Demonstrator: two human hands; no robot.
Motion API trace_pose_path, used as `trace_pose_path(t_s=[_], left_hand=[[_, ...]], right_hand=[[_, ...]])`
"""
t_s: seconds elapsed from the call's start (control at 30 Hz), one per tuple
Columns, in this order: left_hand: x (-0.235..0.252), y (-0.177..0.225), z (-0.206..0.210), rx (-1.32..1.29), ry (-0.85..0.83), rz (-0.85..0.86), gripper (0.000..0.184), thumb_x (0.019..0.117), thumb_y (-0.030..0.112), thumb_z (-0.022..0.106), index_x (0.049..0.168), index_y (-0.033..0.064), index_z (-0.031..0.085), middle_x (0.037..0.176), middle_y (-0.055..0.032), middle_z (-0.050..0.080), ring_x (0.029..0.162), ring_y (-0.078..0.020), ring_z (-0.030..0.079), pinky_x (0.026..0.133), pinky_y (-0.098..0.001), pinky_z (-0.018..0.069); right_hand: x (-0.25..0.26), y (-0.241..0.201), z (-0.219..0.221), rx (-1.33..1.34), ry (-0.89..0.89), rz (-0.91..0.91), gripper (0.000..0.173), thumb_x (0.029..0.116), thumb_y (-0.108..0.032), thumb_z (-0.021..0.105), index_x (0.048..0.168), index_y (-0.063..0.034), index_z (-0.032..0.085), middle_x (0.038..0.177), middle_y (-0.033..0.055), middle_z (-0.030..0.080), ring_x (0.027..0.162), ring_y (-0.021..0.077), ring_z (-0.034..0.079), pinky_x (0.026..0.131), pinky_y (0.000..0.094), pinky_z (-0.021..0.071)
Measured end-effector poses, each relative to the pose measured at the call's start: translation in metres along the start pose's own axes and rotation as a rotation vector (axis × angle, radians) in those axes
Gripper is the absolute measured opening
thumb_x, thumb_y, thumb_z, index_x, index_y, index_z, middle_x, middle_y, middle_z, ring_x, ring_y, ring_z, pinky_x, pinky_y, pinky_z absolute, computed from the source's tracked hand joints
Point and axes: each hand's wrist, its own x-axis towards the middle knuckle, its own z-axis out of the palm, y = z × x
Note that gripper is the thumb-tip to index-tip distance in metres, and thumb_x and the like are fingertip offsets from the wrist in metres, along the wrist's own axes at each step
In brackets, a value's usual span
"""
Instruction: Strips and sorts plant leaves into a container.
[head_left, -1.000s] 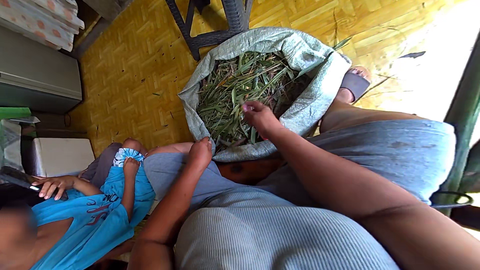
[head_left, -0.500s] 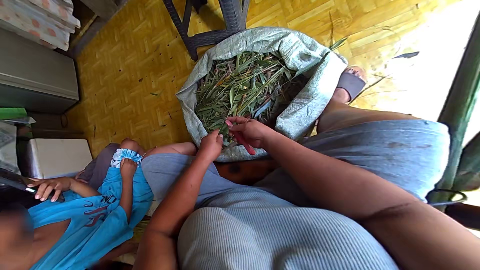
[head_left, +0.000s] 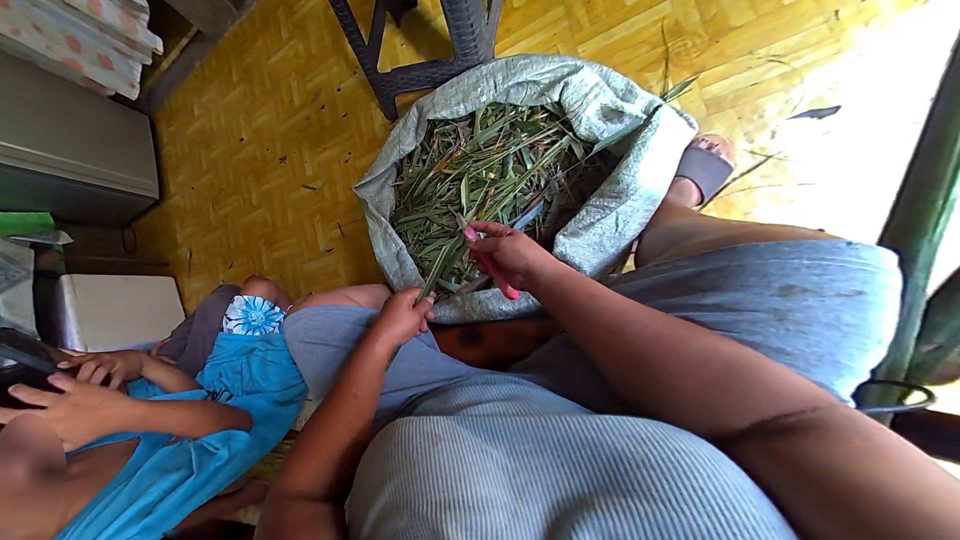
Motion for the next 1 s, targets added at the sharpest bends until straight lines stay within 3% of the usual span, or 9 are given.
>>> trace_pose_path(t_s=[0.17, 0.33, 0.43, 0.5, 0.6, 0.7, 0.8, 1.0], left_hand=[[-0.006, -0.004, -0.006, 0.007, -0.019, -0.012, 0.027, 0.1112, 0.016, 0.047, 0.126, 0.0002, 0.062, 0.084, -0.0033, 0.064, 0.057, -0.0037, 0.052, 0.056, -0.019, 0.0459], [-0.001, 0.002, -0.004, 0.146, 0.071, -0.022, 0.03, 0.1125, 0.019, 0.044, 0.127, -0.0012, 0.061, 0.086, -0.0071, 0.064, 0.061, -0.0087, 0.056, 0.061, -0.0243, 0.05], [0.018, 0.008, -0.002, 0.339, 0.132, 0.021, 0.035, 0.1133, 0.02, 0.039, 0.126, -0.0028, 0.062, 0.1, -0.0189, 0.07, 0.077, -0.0262, 0.068, 0.077, -0.0436, 0.0579], [0.031, 0.014, 0.0, 0.422, 0.158, 0.063, 0.037, 0.113, 0.019, 0.038, 0.124, -0.0054, 0.063, 0.103, -0.0236, 0.069, 0.089, -0.0349, 0.07, 0.087, -0.0525, 0.0562], [0.037, 0.032, 0.007, 0.548, 0.222, 0.084, 0.037, 0.112, 0.018, 0.04, 0.121, -0.0076, 0.065, 0.11, -0.028, 0.069, 0.109, -0.0412, 0.067, 0.098, -0.058, 0.0508], [0.038, 0.049, 0.015, 0.644, 0.248, 0.03, 0.033, 0.111, 0.015, 0.04, 0.12, -0.0081, 0.062, 0.116, -0.0286, 0.067, 0.115, -0.0418, 0.066, 0.098, -0.0573, 0.0514], [0.042, 0.054, 0.02, 0.687, 0.253, -0.001, 0.032, 0.1105, 0.015, 0.041, 0.121, -0.007, 0.062, 0.116, -0.028, 0.067, 0.114, -0.0413, 0.067, 0.096, -0.057, 0.0529], [0.047, 0.05, 0.025, 0.681, 0.229, 0.007, 0.037, 0.1128, 0.02, 0.037, 0.121, -0.0065, 0.062, 0.116, -0.0274, 0.067, 0.114, -0.0402, 0.067, 0.097, -0.0563, 0.0525]], right_hand=[[0.004, -0.001, -0.004, 0.039, 0.036, -0.031, 0.042, 0.1056, -0.007, 0.051, 0.148, -0.0122, 0.047, 0.097, 0.0044, 0.06, 0.067, 0.0092, 0.056, 0.059, 0.0245, 0.0473], [-0.004, -0.002, 0.002, -0.09, -0.029, -0.038, 0.035, 0.107, -0.012, 0.05, 0.141, -0.0075, 0.051, 0.085, 0.0025, 0.057, 0.061, 0.0081, 0.051, 0.056, 0.0234, 0.0449], [-0.011, -0.001, 0.011, -0.282, -0.15, -0.087, 0.031, 0.1098, -0.018, 0.048, 0.136, -0.0041, 0.056, 0.083, 0.0037, 0.062, 0.059, 0.0071, 0.051, 0.056, 0.0233, 0.0445], [-0.017, -0.002, 0.015, -0.447, -0.229, -0.133, 0.034, 0.1115, -0.019, 0.045, 0.14, -0.0045, 0.056, 0.09, 0.0073, 0.065, 0.065, 0.0099, 0.053, 0.062, 0.0279, 0.0462], [-0.028, -0.008, 0.02, -0.633, -0.292, -0.17, 0.038, 0.1134, -0.02, 0.038, 0.143, -0.0032, 0.054, 0.096, 0.0112, 0.067, 0.067, 0.0128, 0.052, 0.065, 0.0323, 0.0463], [-0.03, -0.01, 0.021, -0.765, -0.298, -0.178, 0.041, 0.1143, -0.022, 0.035, 0.146, -0.0034, 0.053, 0.102, 0.0147, 0.069, 0.075, 0.0195, 0.058, 0.074, 0.0396, 0.0491], [-0.026, -0.008, 0.019, -0.852, -0.262, -0.232, 0.041, 0.114, -0.022, 0.036, 0.143, -0.0012, 0.056, 0.112, 0.0216, 0.07, 0.1, 0.0331, 0.067, 0.095, 0.052, 0.0502], [-0.019, 0.001, 0.015, -1.066, -0.186, -0.309, 0.043, 0.1137, -0.027, 0.037, 0.144, -0.0028, 0.056, 0.131, 0.0241, 0.065, 0.123, 0.0412, 0.062, 0.106, 0.0605, 0.0441]])
